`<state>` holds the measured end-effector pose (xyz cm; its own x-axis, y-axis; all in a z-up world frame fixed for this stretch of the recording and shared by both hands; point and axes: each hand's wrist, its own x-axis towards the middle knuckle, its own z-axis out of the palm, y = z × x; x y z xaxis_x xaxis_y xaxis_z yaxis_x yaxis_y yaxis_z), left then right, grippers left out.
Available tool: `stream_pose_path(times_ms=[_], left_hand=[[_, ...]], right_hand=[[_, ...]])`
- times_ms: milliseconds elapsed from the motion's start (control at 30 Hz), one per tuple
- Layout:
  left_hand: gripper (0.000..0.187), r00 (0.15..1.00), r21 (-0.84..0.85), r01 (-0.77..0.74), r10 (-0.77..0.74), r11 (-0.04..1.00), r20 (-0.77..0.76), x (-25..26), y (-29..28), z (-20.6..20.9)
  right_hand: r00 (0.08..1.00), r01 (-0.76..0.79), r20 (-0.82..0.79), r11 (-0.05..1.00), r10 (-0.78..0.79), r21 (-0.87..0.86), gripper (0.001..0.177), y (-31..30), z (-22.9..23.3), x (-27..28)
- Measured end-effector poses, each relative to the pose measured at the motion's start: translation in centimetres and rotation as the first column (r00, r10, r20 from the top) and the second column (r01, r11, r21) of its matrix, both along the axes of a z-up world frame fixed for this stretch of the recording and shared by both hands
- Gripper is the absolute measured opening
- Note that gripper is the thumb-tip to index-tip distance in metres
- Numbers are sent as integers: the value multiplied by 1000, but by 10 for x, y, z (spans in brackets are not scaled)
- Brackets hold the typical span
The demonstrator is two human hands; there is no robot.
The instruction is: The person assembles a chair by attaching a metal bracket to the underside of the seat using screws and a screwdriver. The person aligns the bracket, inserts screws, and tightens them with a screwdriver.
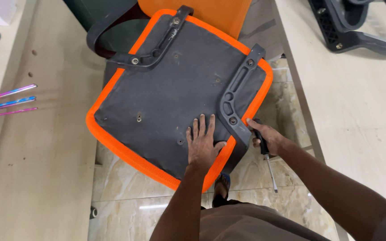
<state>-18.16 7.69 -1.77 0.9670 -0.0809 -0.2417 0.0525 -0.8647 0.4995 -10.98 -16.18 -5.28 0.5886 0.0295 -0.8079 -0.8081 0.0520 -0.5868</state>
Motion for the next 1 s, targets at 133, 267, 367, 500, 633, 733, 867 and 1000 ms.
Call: stream_pose_path(times_ms=[133,267,367,500,633,733,867,1000], left_hand=[[95,996,40,69,-71,997,60,-2,-8,1],[91,976,77,178,-186,981,111,17,-21,-2],[84,953,181,249,-274,951,128,38,-19,-3],[88,940,172,311,-329,935,89,51,-5,-2],[92,922,197,382,-387,903,-15,57,6,4],[87,889,213,435,-455,875,53,69,19,4],[82,848,187,495,-519,849,112,80,33,-4],[84,808,180,555,-578,812,113,90,42,-9]], right_hand=[[1000,-18,11,1000,18,21,44,4,-4,8],[998,-53,42,999,53,8,43,0,-1,6],[999,-41,36,999,40,33,42,2,-3,7],[1000,-1,18,1000,0,25,41,1,-9,5],[998,30,53,1000,-30,1,35,7,-6,1],[970,161,209,973,-126,-162,35,15,13,5],[860,275,477,952,-181,-134,33,5,74,12],[659,353,681,931,-321,97,32,17,134,16]])
